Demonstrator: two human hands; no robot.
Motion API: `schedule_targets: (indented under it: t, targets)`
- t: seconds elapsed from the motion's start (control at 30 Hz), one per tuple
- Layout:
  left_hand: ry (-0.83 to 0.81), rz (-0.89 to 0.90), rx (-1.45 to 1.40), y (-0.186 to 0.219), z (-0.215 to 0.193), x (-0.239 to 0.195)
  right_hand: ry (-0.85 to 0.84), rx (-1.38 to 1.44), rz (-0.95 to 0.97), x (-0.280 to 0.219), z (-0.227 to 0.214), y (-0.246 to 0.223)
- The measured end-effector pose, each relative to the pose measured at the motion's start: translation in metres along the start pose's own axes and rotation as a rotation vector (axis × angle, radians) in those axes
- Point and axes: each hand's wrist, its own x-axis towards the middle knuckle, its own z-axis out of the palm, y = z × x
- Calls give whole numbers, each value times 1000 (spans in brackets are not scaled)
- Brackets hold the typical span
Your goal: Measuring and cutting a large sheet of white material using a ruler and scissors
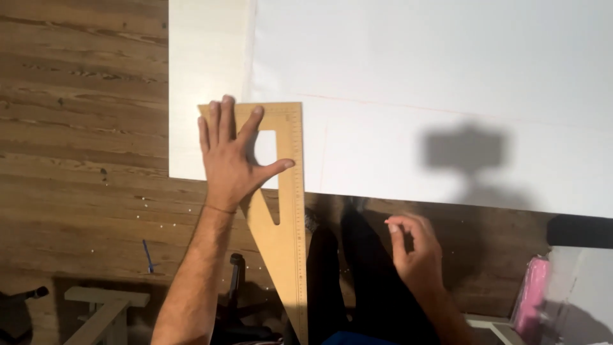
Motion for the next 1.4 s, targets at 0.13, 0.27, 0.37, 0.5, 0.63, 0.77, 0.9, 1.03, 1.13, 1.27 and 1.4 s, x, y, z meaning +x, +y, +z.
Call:
schedule_targets:
  t: [0.13, 0.27, 0.37, 0.5, 0.63, 0.77, 0.9, 1.03, 1.13, 1.27, 1.4]
  targets:
    - [55, -96, 7, 1, 14, 2, 22, -9, -284, 43, 12, 21]
    - [44, -123, 9, 8, 16, 1, -126, -14, -450, 45, 30, 24]
    - [53, -137, 32, -1, 21, 1, -159, 21, -434, 39, 46, 32]
    - [65, -129, 31, -10, 26, 9, -398, 392, -17, -1, 68, 23]
    - [-16, -26, 61, 10, 14, 14, -737, 868, 416, -65, 113, 14]
    - [30, -1, 25, 16, 15, 12, -632, 984, 439, -105, 143, 14]
    - [118, -45, 60, -1, 24, 0, -438, 805, 327, -104, 148, -3]
    - [311, -328, -194, 25, -11, -32, -391, 766, 274, -112, 169, -19]
    - [561, -578, -678, 36, 5, -80, -271, 751, 269, -152, 180, -15]
    - [260, -875, -888, 50, 30, -126, -117, 830, 273, -185, 196, 3]
    - [200, -804, -925, 67, 38, -126, -25, 810, 341, -194, 191, 7]
